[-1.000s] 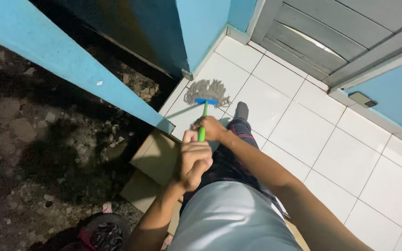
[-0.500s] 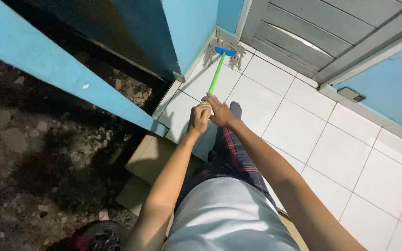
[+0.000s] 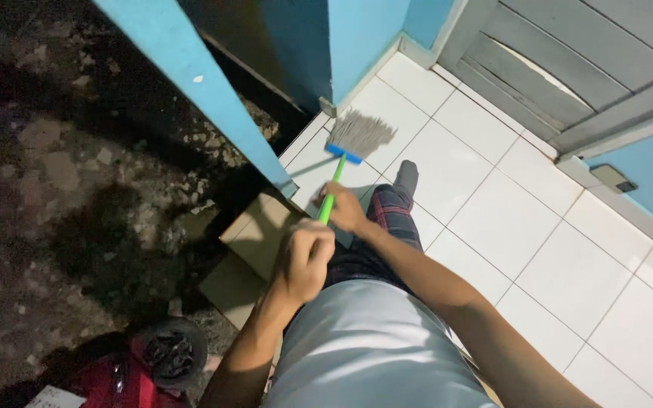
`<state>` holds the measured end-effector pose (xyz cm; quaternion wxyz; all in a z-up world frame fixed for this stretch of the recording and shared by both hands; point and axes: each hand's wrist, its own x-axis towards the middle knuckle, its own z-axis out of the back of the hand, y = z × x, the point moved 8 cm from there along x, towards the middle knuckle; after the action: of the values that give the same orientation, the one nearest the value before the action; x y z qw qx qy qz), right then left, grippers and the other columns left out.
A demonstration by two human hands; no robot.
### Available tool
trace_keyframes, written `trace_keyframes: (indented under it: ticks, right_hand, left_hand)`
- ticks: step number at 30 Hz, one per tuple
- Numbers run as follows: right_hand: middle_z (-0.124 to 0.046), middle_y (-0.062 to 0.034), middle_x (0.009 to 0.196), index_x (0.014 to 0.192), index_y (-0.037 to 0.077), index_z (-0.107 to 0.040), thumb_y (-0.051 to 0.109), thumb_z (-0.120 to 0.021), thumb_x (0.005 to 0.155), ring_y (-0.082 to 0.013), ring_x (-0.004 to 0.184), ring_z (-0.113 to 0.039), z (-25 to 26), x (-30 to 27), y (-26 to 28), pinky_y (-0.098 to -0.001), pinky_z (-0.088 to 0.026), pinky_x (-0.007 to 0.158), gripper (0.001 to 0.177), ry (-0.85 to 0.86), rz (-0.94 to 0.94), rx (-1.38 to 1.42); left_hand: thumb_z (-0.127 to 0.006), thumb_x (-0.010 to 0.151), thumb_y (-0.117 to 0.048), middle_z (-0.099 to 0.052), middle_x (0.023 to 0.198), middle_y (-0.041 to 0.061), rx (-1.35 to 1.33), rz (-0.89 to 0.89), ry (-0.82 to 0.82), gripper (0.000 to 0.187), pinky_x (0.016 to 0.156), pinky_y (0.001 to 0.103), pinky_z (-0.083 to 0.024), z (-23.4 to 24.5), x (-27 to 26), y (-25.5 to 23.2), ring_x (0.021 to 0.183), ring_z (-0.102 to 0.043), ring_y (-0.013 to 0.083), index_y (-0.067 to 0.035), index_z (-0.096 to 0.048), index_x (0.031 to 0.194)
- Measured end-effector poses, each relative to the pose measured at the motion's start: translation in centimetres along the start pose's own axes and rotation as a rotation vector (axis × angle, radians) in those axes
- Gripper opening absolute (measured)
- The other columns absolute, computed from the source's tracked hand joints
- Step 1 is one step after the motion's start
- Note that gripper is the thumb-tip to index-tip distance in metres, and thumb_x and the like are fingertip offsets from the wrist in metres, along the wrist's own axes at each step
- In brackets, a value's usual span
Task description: Mopping a tiled floor in an entryway area.
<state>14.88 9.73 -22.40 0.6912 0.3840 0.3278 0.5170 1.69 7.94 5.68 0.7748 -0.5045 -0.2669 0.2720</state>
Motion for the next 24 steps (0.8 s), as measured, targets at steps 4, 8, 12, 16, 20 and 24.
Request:
trace_keyframes:
  ticks: [4,8,12,16,20,24]
  right_hand:
    - [-0.059,-0.0243,0.075,0.074,-0.002,-0.059,0.031,-0.075,0.090,-0.0439,0.073,-0.058,-2.4,-2.4,6.1,-0.0473,-0.047,0.068,0.040,0.037,0.169,0.092]
    - [-0.062,-0.0257,0.068,0.067,0.004,-0.065,0.032,-0.071,0.077,-0.0453,0.072,-0.062,-7.7,-3.6,4.3,-0.0521,-0.046,0.065,0.030,0.386,0.447,-0.226]
    - [-0.063,-0.0254,0.071,0.070,0.006,-0.068,0.031,-0.069,0.084,-0.0454,0.073,-0.062,-7.0,-2.5,5.4,-0.0548,-0.047,0.065,0.028,0.459,0.469,-0.336]
    - [-0.067,-0.0222,0.078,0.069,0.006,-0.067,0.027,-0.067,0.079,-0.0432,0.078,-0.064,-6.6,0.6,3.7,-0.0543,-0.049,0.070,0.023,0.457,0.491,-0.328]
    - [-0.067,-0.0197,0.092,0.080,0.004,-0.065,0.029,-0.068,0.089,-0.0410,0.087,-0.064,-5.8,2.6,0.1,-0.0503,-0.052,0.079,0.026,0.313,0.302,-0.315]
    - [-0.065,-0.0178,0.096,0.086,0.002,-0.065,0.029,-0.071,0.086,-0.0387,0.098,-0.062,-4.8,1.3,0.3,-0.0472,-0.051,0.085,0.027,0.210,0.237,-0.229]
  left_hand:
    - [-0.050,0.098,-0.008,-0.057,0.078,0.022,-0.024,-0.442,-0.202,0.023,0.070,0.044,-0.044,4.4,-3.6,-8.8,0.076,-0.056,0.0373,0.009,-0.051,0.082]
    - [-0.055,0.082,-0.012,-0.050,0.061,0.014,0.018,-0.165,0.070,0.023,0.064,0.041,-0.039,3.2,-4.5,-7.8,0.062,-0.054,0.0312,-0.002,-0.050,0.062]
    - [-0.053,0.082,-0.010,-0.048,0.062,0.015,-0.051,-0.194,-0.016,0.022,0.067,0.041,-0.039,3.1,-4.4,-6.2,0.060,-0.049,0.0336,0.000,-0.044,0.064]
    - [-0.052,0.079,-0.010,-0.045,0.060,0.015,-0.087,-0.271,-0.045,0.021,0.066,0.041,-0.038,1.0,-4.8,-1.8,0.058,-0.047,0.0336,-0.001,-0.043,0.063]
    - [-0.052,0.084,-0.009,-0.047,0.064,0.016,-0.056,-0.162,-0.128,0.022,0.065,0.041,-0.041,-1.6,-6.0,3.5,0.063,-0.050,0.0346,0.000,-0.044,0.066]
    - [-0.052,0.085,-0.008,-0.050,0.069,0.017,-0.042,-0.113,-0.157,0.019,0.065,0.041,-0.043,-2.9,-6.9,4.6,0.070,-0.054,0.0360,0.000,-0.047,0.069]
